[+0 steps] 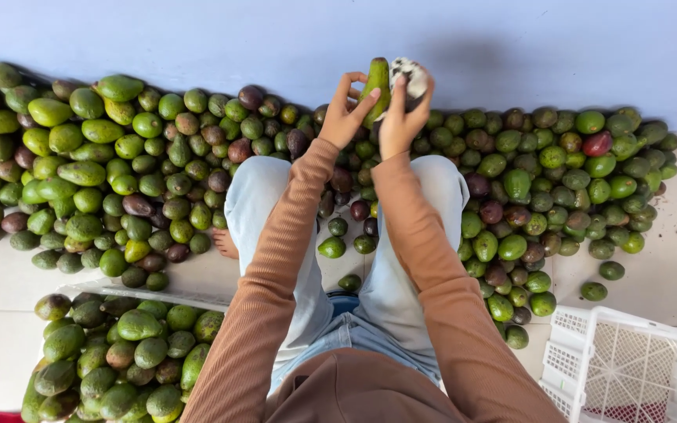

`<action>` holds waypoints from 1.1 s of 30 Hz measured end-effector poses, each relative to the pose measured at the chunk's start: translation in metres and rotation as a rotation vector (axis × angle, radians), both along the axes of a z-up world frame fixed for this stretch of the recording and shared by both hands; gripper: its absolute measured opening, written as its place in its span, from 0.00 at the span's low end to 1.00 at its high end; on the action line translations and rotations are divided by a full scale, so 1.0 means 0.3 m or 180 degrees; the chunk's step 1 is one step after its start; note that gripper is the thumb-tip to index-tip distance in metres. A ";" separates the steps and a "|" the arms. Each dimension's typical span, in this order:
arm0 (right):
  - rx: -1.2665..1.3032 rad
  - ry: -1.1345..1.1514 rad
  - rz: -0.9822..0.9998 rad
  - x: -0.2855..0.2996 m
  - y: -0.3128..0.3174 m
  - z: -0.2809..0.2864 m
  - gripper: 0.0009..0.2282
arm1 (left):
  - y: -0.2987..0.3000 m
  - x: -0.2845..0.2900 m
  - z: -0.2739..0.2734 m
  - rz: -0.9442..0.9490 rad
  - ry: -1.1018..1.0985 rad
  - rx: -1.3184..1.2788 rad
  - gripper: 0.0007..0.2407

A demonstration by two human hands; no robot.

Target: The person is sitting on the floor, picking up individual avocados from a large pile, wiping each one with a checkered cloth, and then placing the cleaned avocados into a plastic crate.

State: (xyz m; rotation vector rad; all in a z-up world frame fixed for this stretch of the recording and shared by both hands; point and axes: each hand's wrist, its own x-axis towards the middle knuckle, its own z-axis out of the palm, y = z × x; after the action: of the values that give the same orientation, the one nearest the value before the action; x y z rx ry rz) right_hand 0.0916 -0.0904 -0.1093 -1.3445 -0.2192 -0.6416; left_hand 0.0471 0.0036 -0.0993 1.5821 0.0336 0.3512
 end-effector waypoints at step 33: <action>0.2303 0.2668 -0.0213 0.093 -0.233 -0.004 0.14 | 0.097 -1.049 0.167 0.3742 -0.0098 0.1025 0.14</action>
State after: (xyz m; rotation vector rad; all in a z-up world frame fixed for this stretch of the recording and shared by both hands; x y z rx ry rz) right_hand 0.1195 -0.1604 -0.1104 -0.8130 0.6825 -0.1302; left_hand -0.2674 0.0328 -0.0491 1.7269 0.9461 1.3373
